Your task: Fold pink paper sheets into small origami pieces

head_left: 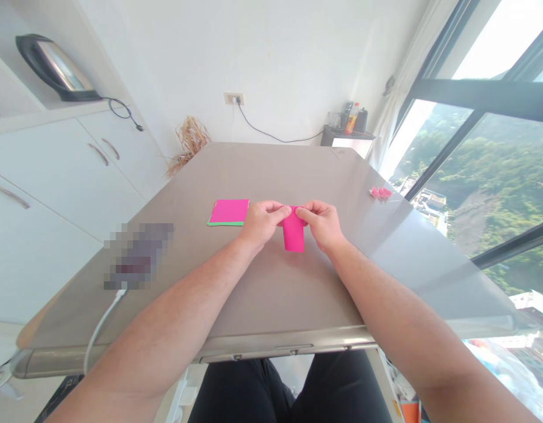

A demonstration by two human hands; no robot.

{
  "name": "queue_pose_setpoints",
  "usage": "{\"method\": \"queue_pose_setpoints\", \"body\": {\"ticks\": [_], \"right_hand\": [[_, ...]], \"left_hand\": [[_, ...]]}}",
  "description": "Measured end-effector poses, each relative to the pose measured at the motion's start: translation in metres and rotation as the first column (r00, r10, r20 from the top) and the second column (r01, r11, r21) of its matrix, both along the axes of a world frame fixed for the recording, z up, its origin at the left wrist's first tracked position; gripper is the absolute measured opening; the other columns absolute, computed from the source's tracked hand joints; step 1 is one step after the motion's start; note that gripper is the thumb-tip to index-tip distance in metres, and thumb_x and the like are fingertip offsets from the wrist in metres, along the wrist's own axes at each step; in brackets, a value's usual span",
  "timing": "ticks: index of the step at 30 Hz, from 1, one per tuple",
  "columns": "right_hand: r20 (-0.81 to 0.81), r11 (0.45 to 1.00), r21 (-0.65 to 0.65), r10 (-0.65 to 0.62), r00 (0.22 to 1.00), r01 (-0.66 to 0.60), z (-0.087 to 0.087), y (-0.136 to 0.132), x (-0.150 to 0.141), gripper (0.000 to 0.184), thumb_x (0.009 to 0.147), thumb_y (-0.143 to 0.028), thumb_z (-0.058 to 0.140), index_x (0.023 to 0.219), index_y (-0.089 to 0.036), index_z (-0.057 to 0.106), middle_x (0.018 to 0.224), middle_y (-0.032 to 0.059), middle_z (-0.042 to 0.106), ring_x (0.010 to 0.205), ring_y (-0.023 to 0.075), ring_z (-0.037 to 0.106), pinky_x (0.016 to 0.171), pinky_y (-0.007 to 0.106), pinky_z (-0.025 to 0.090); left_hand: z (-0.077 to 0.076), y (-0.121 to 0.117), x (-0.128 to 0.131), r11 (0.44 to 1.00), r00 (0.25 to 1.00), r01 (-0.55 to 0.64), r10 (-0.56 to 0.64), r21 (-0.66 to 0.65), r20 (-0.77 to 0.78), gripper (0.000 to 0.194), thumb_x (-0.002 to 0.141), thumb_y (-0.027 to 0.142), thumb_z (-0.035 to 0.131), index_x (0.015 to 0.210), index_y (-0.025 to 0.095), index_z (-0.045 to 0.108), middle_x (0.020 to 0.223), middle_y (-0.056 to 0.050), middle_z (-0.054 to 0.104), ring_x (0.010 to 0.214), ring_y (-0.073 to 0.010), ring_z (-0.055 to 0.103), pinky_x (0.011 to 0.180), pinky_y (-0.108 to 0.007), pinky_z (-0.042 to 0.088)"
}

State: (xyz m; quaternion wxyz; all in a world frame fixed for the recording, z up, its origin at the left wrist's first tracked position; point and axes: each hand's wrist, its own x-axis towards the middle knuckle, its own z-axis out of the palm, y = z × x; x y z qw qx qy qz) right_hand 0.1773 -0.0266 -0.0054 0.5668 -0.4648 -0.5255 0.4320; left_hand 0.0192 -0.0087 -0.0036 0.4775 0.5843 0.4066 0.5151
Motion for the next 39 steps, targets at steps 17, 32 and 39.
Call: {"method": "queue_pose_setpoints", "body": {"ticks": [17, 32, 39], "right_hand": [[-0.058, 1.0, -0.008, -0.024, 0.998, 0.024, 0.0003, 0.0022, -0.0015, 0.019, 0.068, -0.031, 0.074, 0.059, -0.02, 0.062, 0.058, -0.0025, 0.056, 0.06, 0.0115, 0.049, 0.061, 0.028, 0.041], [-0.048, 1.0, -0.011, 0.028, 0.998, -0.029, -0.0051, 0.0052, 0.0027, 0.016, 0.07, -0.028, 0.075, 0.062, -0.019, 0.065, 0.06, -0.0002, 0.061, 0.06, 0.013, 0.054, 0.061, 0.03, 0.044], [-0.012, 1.0, 0.016, 0.007, 1.0, -0.007, -0.0046, 0.0045, 0.0031, 0.014, 0.069, -0.027, 0.075, 0.062, -0.019, 0.065, 0.06, -0.0004, 0.061, 0.06, 0.0127, 0.053, 0.062, 0.03, 0.045]], "left_hand": [[-0.0036, 0.0039, 0.0024, 0.995, 0.995, -0.103, 0.103, 0.011, 0.009, 0.024, 0.073, 0.039, 0.074, 0.068, 0.017, 0.068, 0.069, -0.003, 0.068, 0.068, -0.0162, 0.063, 0.069, -0.032, 0.053], [-0.0072, 0.0034, 0.0039, 0.993, 0.996, -0.02, 0.029, 0.113, -0.083, 0.025, 0.079, 0.037, 0.067, 0.068, 0.017, 0.06, 0.065, 0.001, 0.062, 0.063, -0.0108, 0.054, 0.064, -0.026, 0.043], [-0.0042, 0.002, 0.0025, 0.996, 0.991, -0.004, 0.015, 0.085, -0.136, 0.024, 0.078, 0.038, 0.069, 0.069, 0.016, 0.066, 0.07, -0.001, 0.068, 0.065, -0.012, 0.058, 0.064, -0.027, 0.044]]}}
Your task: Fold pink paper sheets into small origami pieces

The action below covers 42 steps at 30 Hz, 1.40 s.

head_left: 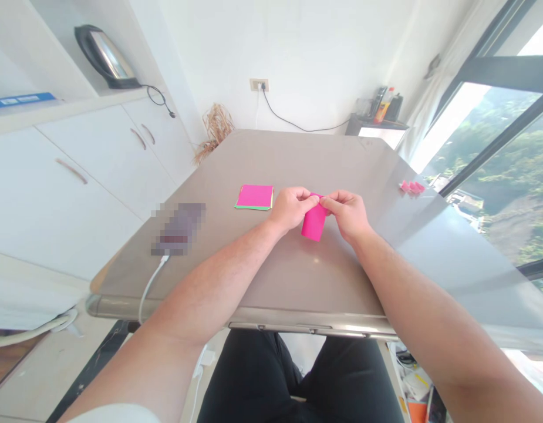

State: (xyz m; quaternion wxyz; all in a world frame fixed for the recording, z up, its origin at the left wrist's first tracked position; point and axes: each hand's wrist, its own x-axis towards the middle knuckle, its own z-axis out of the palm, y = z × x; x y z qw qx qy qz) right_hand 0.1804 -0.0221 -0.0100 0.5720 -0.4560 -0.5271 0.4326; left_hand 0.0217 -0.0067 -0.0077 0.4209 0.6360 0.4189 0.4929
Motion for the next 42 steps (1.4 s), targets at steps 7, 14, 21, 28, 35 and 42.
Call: {"method": "queue_pose_setpoints", "body": {"ticks": [7, 14, 21, 28, 35, 42], "right_hand": [[-0.053, 0.998, 0.021, -0.055, 0.997, 0.057, 0.003, 0.001, 0.004, 0.018, 0.069, -0.025, 0.073, 0.056, -0.019, 0.061, 0.057, -0.0019, 0.056, 0.058, 0.0111, 0.049, 0.059, 0.029, 0.041], [-0.035, 0.995, -0.022, -0.096, 0.995, 0.095, 0.006, 0.003, 0.005, 0.018, 0.066, -0.025, 0.073, 0.054, -0.02, 0.06, 0.054, -0.0023, 0.053, 0.056, 0.0114, 0.047, 0.055, 0.028, 0.039], [0.005, 0.988, -0.041, -0.152, 0.988, 0.152, 0.006, 0.003, 0.005, 0.019, 0.065, -0.025, 0.072, 0.053, -0.02, 0.058, 0.052, -0.0032, 0.051, 0.055, 0.011, 0.045, 0.053, 0.027, 0.036], [0.005, 0.989, -0.058, -0.133, 0.991, 0.134, 0.006, 0.004, 0.004, 0.017, 0.064, -0.025, 0.072, 0.054, -0.02, 0.059, 0.053, -0.0028, 0.052, 0.055, 0.0113, 0.046, 0.053, 0.027, 0.037], [-0.027, 0.984, -0.054, -0.169, 0.985, 0.167, 0.01, 0.003, 0.007, 0.02, 0.064, -0.025, 0.073, 0.052, -0.021, 0.057, 0.053, -0.0023, 0.051, 0.055, 0.0114, 0.046, 0.053, 0.028, 0.038], [-0.057, 0.983, -0.045, -0.18, 0.982, 0.178, 0.006, 0.008, 0.013, 0.019, 0.065, -0.025, 0.073, 0.054, -0.021, 0.058, 0.054, -0.0026, 0.051, 0.054, 0.0113, 0.045, 0.053, 0.028, 0.038]], "left_hand": [[0.0, 0.001, -0.004, 0.998, 0.997, 0.024, -0.028, -0.05, -0.077, 0.026, 0.077, 0.041, 0.072, 0.073, 0.016, 0.07, 0.075, -0.004, 0.071, 0.072, -0.0154, 0.064, 0.07, -0.029, 0.049], [0.004, 0.002, -0.007, 0.992, 0.993, 0.071, -0.08, -0.108, -0.083, 0.025, 0.076, 0.04, 0.074, 0.076, 0.015, 0.071, 0.077, -0.006, 0.073, 0.071, -0.0164, 0.067, 0.071, -0.031, 0.054], [-0.002, 0.003, -0.009, 0.982, 0.983, 0.108, -0.129, -0.155, -0.131, 0.03, 0.075, 0.046, 0.075, 0.076, 0.016, 0.072, 0.076, -0.005, 0.072, 0.072, -0.018, 0.067, 0.071, -0.032, 0.053], [0.0, 0.005, -0.01, 0.959, 0.977, 0.157, -0.186, -0.237, -0.103, 0.025, 0.075, 0.04, 0.073, 0.074, 0.015, 0.071, 0.071, -0.004, 0.07, 0.068, -0.0174, 0.066, 0.069, -0.033, 0.053], [0.003, 0.006, -0.012, 0.947, 0.977, 0.183, -0.205, -0.264, -0.059, 0.018, 0.071, 0.034, 0.076, 0.069, 0.017, 0.07, 0.066, -0.004, 0.07, 0.061, -0.0154, 0.064, 0.064, -0.032, 0.054], [0.004, 0.006, -0.014, 0.947, 0.973, 0.184, -0.213, -0.264, -0.089, 0.016, 0.07, 0.032, 0.076, 0.07, 0.016, 0.071, 0.066, -0.005, 0.071, 0.061, -0.016, 0.066, 0.066, -0.033, 0.057]]}}
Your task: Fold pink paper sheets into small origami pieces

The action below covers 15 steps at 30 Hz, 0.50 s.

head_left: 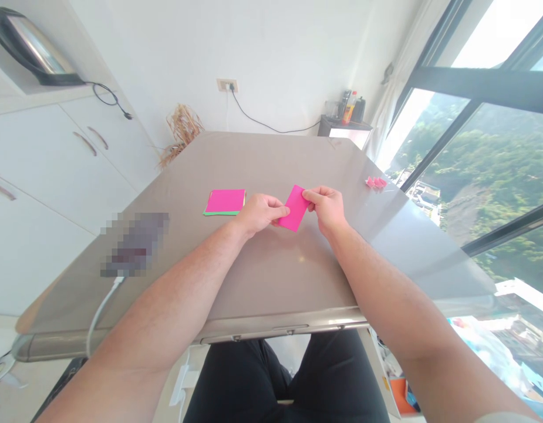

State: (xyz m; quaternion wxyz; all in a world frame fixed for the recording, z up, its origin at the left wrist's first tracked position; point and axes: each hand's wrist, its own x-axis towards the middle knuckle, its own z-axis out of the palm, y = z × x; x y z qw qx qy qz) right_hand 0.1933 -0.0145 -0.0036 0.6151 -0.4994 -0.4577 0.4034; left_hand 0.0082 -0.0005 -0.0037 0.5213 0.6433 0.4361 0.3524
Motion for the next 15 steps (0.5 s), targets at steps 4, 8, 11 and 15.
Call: {"method": "queue_pose_setpoints", "body": {"ticks": [4, 8, 11, 15], "right_hand": [[-0.043, 1.0, -0.004, -0.023, 0.999, 0.023, 0.0005, 0.0013, 0.0046, 0.017, 0.064, -0.024, 0.073, 0.054, -0.02, 0.059, 0.054, -0.0027, 0.052, 0.054, 0.0109, 0.045, 0.053, 0.027, 0.037], [-0.059, 1.0, -0.004, -0.028, 0.998, 0.027, 0.0021, 0.0, 0.0044, 0.018, 0.063, -0.023, 0.074, 0.054, -0.02, 0.059, 0.054, -0.0027, 0.052, 0.054, 0.0109, 0.046, 0.053, 0.027, 0.036], [-0.051, 1.0, -0.012, -0.03, 0.998, 0.029, 0.0031, -0.0013, 0.0025, 0.017, 0.063, -0.024, 0.074, 0.055, -0.02, 0.06, 0.055, -0.0022, 0.053, 0.055, 0.0112, 0.046, 0.053, 0.028, 0.037], [-0.071, 0.999, -0.004, -0.038, 0.997, 0.037, 0.0041, -0.0011, 0.0033, 0.019, 0.063, -0.024, 0.074, 0.054, -0.02, 0.058, 0.055, -0.0017, 0.054, 0.055, 0.0114, 0.046, 0.053, 0.028, 0.038]], "left_hand": [[0.0021, -0.0013, -0.0008, 1.0, 1.0, 0.022, -0.023, -0.016, -0.013, 0.017, 0.071, 0.031, 0.076, 0.072, 0.015, 0.071, 0.067, -0.007, 0.072, 0.062, -0.0174, 0.068, 0.068, -0.035, 0.058], [0.0044, -0.0024, -0.0011, 1.0, 0.999, 0.014, -0.014, 0.009, -0.042, 0.017, 0.071, 0.031, 0.075, 0.072, 0.015, 0.07, 0.069, -0.007, 0.073, 0.062, -0.0167, 0.068, 0.068, -0.033, 0.058], [0.0064, -0.0032, -0.0016, 0.999, 0.996, 0.014, -0.011, 0.04, -0.084, 0.018, 0.072, 0.033, 0.075, 0.071, 0.015, 0.07, 0.071, -0.006, 0.073, 0.061, -0.0159, 0.068, 0.066, -0.031, 0.057], [0.008, -0.004, -0.0036, 0.997, 0.994, 0.035, -0.028, 0.064, -0.11, 0.018, 0.073, 0.033, 0.074, 0.07, 0.016, 0.069, 0.07, -0.005, 0.072, 0.06, -0.0153, 0.067, 0.064, -0.03, 0.055]]}}
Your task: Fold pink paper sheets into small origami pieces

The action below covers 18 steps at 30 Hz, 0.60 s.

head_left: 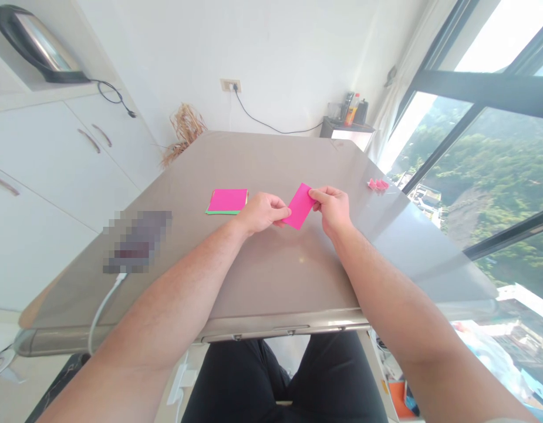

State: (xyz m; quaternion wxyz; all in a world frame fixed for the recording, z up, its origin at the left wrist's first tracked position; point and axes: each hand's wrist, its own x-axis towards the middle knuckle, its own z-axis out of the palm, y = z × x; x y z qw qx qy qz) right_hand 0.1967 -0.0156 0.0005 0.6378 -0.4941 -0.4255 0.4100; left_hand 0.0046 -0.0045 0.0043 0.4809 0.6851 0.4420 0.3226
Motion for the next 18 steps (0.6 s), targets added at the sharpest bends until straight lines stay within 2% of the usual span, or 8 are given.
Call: {"method": "queue_pose_setpoints", "body": {"ticks": [5, 9, 12, 15, 18], "right_hand": [[-0.009, 0.998, 0.013, -0.062, 0.998, 0.062, -0.002, 0.003, 0.007, 0.019, 0.064, -0.025, 0.073, 0.055, -0.022, 0.056, 0.057, -0.0018, 0.053, 0.053, 0.0117, 0.046, 0.054, 0.029, 0.041], [-0.008, 0.998, 0.032, -0.051, 0.999, 0.051, -0.006, 0.005, 0.009, 0.02, 0.065, -0.028, 0.073, 0.057, -0.022, 0.057, 0.058, -0.0017, 0.054, 0.055, 0.0122, 0.047, 0.055, 0.029, 0.042], [-0.039, 0.997, 0.057, -0.04, 0.998, 0.042, -0.008, 0.006, 0.006, 0.021, 0.067, -0.031, 0.074, 0.059, -0.022, 0.057, 0.059, -0.0018, 0.055, 0.055, 0.0115, 0.048, 0.056, 0.028, 0.043], [-0.063, 0.998, 0.062, -0.021, 0.998, 0.025, -0.011, 0.006, 0.001, 0.022, 0.068, -0.034, 0.074, 0.062, -0.022, 0.057, 0.06, -0.0019, 0.056, 0.056, 0.0117, 0.049, 0.058, 0.028, 0.044], [-0.041, 0.999, 0.04, 0.026, 0.999, -0.024, -0.013, 0.005, -0.004, 0.023, 0.07, -0.037, 0.073, 0.064, -0.022, 0.057, 0.06, -0.002, 0.057, 0.058, 0.0121, 0.051, 0.06, 0.029, 0.046]], "left_hand": [[0.0, 0.001, -0.004, 1.0, 0.999, 0.003, -0.002, 0.02, -0.032, 0.012, 0.071, 0.028, 0.072, 0.069, 0.017, 0.068, 0.066, -0.005, 0.071, 0.059, -0.0149, 0.066, 0.064, -0.03, 0.055], [-0.002, 0.003, -0.005, 0.999, 1.0, -0.001, 0.002, 0.034, -0.031, 0.01, 0.07, 0.025, 0.07, 0.066, 0.017, 0.066, 0.064, -0.003, 0.069, 0.059, -0.0137, 0.063, 0.063, -0.028, 0.053], [-0.005, 0.004, -0.002, 0.999, 0.999, -0.014, 0.012, 0.046, 0.036, 0.015, 0.074, 0.033, 0.07, 0.074, 0.017, 0.069, 0.071, -0.004, 0.071, 0.066, -0.0149, 0.066, 0.066, -0.029, 0.053], [-0.01, 0.005, 0.003, 0.995, 0.992, -0.063, 0.054, 0.082, 0.113, 0.024, 0.077, 0.041, 0.071, 0.083, 0.018, 0.072, 0.08, -0.006, 0.073, 0.071, -0.0159, 0.067, 0.068, -0.029, 0.053], [-0.014, 0.008, 0.005, 0.98, 0.975, -0.167, 0.149, 0.106, 0.162, 0.021, 0.076, 0.038, 0.07, 0.078, 0.017, 0.069, 0.076, -0.005, 0.072, 0.069, -0.0153, 0.066, 0.066, -0.028, 0.053]]}}
